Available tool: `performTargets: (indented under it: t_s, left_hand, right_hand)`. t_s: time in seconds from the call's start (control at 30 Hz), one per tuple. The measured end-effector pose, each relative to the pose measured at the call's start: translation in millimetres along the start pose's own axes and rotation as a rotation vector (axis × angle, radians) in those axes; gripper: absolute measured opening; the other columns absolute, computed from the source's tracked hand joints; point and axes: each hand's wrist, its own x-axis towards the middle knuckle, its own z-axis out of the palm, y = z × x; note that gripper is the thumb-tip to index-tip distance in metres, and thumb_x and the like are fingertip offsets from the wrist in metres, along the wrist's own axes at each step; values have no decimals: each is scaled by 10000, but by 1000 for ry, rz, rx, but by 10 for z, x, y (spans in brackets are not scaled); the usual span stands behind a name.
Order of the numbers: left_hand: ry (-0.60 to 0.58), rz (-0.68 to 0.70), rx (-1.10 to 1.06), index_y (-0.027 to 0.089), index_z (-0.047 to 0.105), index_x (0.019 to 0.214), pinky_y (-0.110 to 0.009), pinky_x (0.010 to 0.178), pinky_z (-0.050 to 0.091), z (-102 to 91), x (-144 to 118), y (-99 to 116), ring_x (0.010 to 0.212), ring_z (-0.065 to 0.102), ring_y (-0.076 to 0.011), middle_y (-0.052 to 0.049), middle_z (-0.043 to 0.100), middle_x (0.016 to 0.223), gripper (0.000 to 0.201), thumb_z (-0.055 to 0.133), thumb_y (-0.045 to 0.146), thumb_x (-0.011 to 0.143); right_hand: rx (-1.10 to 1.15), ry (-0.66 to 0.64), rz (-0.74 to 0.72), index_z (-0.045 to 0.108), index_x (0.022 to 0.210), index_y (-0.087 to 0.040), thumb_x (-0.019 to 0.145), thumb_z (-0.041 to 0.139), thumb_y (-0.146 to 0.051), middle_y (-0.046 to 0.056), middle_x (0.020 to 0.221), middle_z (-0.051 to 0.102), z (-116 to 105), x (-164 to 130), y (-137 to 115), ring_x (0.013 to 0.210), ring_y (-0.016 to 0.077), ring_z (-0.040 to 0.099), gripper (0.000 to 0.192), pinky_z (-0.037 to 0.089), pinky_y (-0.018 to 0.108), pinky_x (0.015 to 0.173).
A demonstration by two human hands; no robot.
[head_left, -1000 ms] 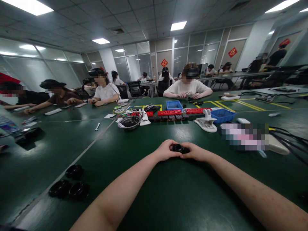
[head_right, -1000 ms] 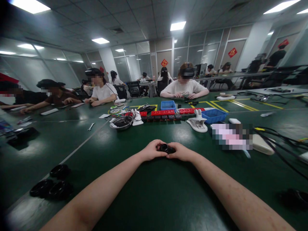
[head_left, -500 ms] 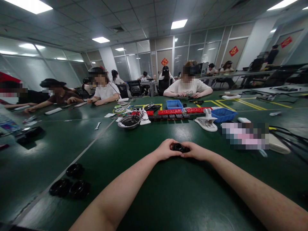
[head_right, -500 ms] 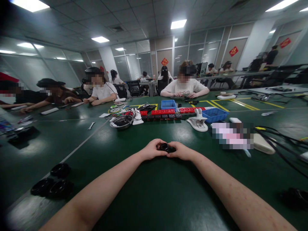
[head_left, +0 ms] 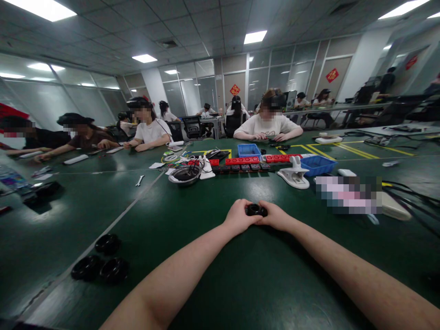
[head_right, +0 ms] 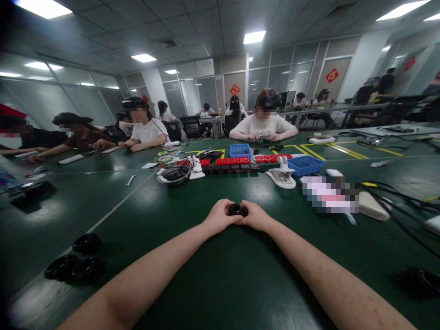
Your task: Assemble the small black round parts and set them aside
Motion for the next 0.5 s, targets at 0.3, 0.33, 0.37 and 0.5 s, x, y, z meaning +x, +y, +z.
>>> performTargets:
  t_s: [0.3, 0.33, 0.37, 0.5]
  left_hand:
    - [57, -14, 71, 167, 514, 881, -280, 698, 382, -13, -14, 1, 795, 474, -168, -44, 478, 854, 411, 618, 414, 570]
    - [48, -3, 66, 168, 515, 882, -279, 695, 383, -26, -15, -3, 794, 474, -168, -45, 479, 857, 417, 616, 423, 568]
    - [42, 5, 60, 168, 515, 884, -278, 692, 384, -38, -16, -7, 793, 475, -168, -47, 480, 861, 425, 614, 433, 567]
    - [24, -1, 42, 168, 519, 886, -276, 688, 387, -65, -13, -5, 788, 478, -167, -53, 481, 871, 441, 606, 458, 566]
  right_hand:
    - [-249, -39, 55, 518, 824, -159, 515, 625, -475, 61, 747, 567, -68, 3, -139, 643, 175, 514, 454, 339, 247, 510]
    - [-222, -127, 60, 518, 888, -163, 504, 637, -472, 62, 768, 574, -201, -20, -181, 650, 178, 522, 507, 357, 256, 523]
    - [-217, -186, 90, 515, 945, -166, 495, 652, -457, 67, 782, 578, -361, -59, -228, 647, 183, 529, 552, 373, 270, 534]
    - [-187, 132, -59, 511, 1024, -200, 663, 552, -417, 81, 918, 562, -1079, -367, -390, 790, 206, 524, 423, 397, 331, 673]
